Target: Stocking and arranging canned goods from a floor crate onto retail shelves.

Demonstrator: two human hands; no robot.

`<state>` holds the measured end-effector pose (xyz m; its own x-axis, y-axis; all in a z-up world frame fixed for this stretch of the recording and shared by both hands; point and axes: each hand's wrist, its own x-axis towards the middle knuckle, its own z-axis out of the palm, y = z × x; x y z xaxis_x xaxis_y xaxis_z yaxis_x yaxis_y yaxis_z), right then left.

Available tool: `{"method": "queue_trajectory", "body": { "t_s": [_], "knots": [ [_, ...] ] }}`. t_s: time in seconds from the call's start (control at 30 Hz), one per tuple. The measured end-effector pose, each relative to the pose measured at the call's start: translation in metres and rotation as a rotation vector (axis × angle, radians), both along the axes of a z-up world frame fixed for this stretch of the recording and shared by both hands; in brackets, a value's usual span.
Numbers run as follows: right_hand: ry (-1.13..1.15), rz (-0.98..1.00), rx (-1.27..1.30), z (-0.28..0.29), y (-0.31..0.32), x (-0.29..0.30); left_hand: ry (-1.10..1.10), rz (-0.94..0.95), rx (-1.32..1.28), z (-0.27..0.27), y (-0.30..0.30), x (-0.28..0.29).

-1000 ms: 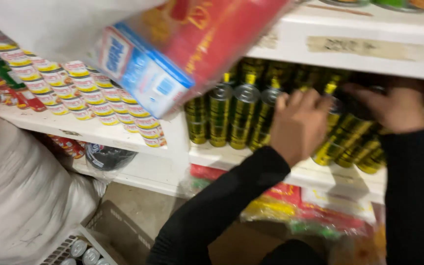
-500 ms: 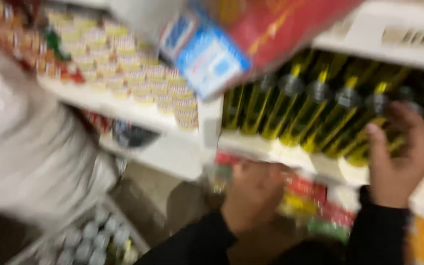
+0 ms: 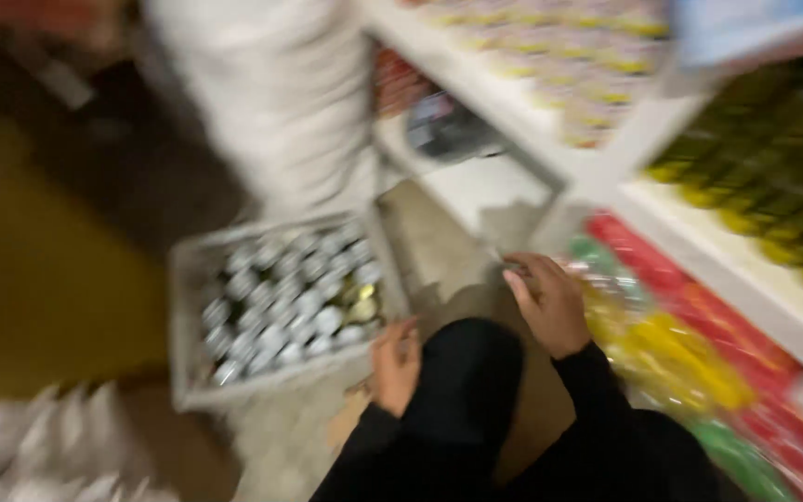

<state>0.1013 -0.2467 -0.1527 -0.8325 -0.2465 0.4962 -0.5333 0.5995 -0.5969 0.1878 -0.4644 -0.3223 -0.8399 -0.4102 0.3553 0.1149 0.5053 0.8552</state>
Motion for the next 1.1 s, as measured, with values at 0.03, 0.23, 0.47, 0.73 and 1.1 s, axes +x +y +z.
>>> {"method": "queue_trajectory", "body": {
  "t_s": [0.03,0.23,0.47,0.73,1.1],
  "knots": [
    [-0.048,0.081,-0.032,-0.014,-0.021,-0.005,-0.051,-0.013,-0.005,-0.009,-0.004,0.005],
    [-0.422,0.356,-0.113,-0.121,-0.158,-0.046,-0.122,0.149,0.155,-0.005,-0.064,0.013],
    [-0.620,0.511,-0.026,-0.278,-0.241,-0.068,-0.173,0.399,-0.066,-0.070,-0.147,0.006],
    [-0.670,0.574,0.691,-0.387,-0.251,-0.075,-0.930,0.166,-0.309,-0.108,-0.155,-0.022],
    [-0.783,0.432,0.447,-0.270,-0.232,-0.097,-0.375,-0.134,-0.057,-0.051,-0.156,-0.018]
  ]
}}
